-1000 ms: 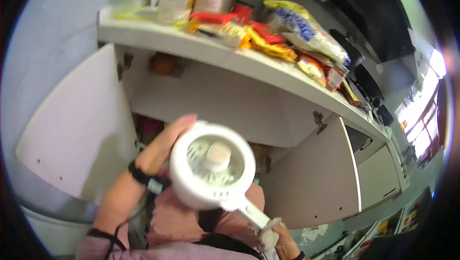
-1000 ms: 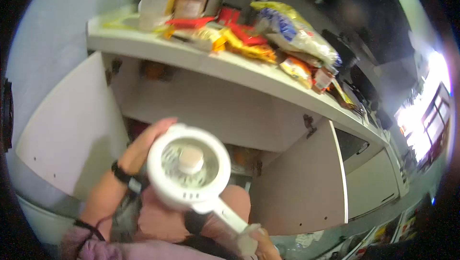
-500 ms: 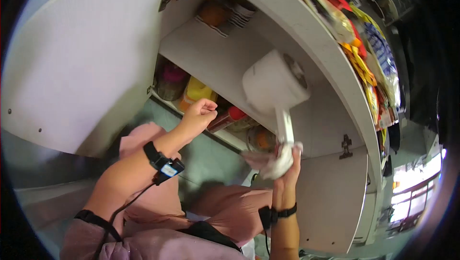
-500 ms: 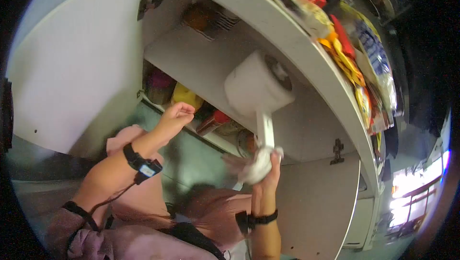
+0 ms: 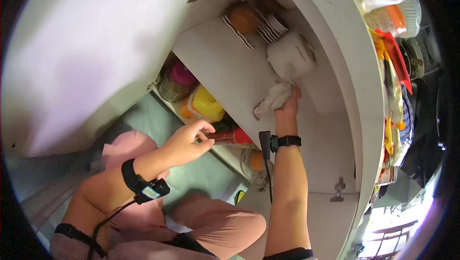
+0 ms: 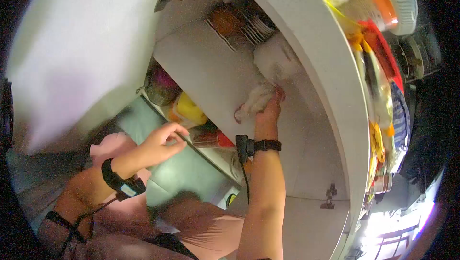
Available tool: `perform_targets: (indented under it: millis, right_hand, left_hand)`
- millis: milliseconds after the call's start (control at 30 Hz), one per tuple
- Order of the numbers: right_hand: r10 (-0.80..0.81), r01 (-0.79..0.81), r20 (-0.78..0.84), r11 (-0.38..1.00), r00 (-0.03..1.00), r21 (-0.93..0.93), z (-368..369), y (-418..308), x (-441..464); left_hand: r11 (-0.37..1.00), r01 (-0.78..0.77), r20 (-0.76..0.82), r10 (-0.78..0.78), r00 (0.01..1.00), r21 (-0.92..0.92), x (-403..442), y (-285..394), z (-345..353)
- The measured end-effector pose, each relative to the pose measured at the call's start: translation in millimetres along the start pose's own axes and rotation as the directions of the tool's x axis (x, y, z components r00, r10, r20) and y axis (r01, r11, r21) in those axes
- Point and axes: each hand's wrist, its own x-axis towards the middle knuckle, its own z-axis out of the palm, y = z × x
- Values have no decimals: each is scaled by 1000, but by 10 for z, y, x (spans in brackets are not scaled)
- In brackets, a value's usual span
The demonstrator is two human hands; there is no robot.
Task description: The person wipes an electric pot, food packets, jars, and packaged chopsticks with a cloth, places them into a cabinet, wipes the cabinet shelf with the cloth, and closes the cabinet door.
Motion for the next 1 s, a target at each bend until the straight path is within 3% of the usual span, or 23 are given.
perform_targets:
  millis: [100,200,300,400,467,500,567,700,767,800,833,867,900,967,1000]
  right_hand:
    - [57,-58,-59,998,997,-30,364,-108,-208]
    - [145,-144,-57,989,988,11,444,-10,-185]
    - [74,-71,18,992,997,-103,387,111,71]
    - [120,-133,-71,963,990,-235,344,108,396]
    - [320,-311,142,947,937,-84,-272,125,1063]
    - [319,-310,138,947,938,-86,-79,90,831]
    - [53,-54,-13,919,999,-392,518,-12,44]
    - [1,14,46,951,999,-308,32,-60,18]
    - [-186,100,-157,893,970,-439,-54,-166,-341]
    - [-193,102,-167,892,967,-441,-172,-188,-416]
    - [-398,249,-66,684,915,-686,-202,-246,-492]
    - [-551,359,97,392,829,-847,-188,-308,-491]
    - [-558,368,103,386,824,-846,-163,-370,-456]
    - [-545,647,464,203,698,-735,448,-414,-694]
    - [-491,665,527,156,694,-731,619,-314,-613]
  left_hand:
    - [998,-2,-10,1,1000,-59,8,-30,-9]
    - [1000,14,13,-14,1000,0,-9,13,-40]
    - [999,46,26,-45,999,-30,-12,76,-31]
    - [998,40,23,-39,999,-45,2,68,-29]
    - [998,11,16,-10,1000,-55,13,33,-30]
    - [998,-18,7,18,1000,-61,13,23,-27]
    - [995,-16,16,18,1000,-100,-1,21,-9]
    - [990,-20,21,23,1000,-140,-22,15,-16]
    - [989,-19,34,25,999,-147,-15,13,3]
    - [987,-19,38,26,999,-160,-16,11,22]
    - [986,-24,43,31,999,-167,-14,5,64]
    - [987,-34,52,42,998,-158,5,-1,110]
    - [988,-44,61,53,997,-147,30,0,152]
    - [989,-37,80,49,996,-144,67,27,233]
    - [992,-28,86,38,996,-120,85,33,269]
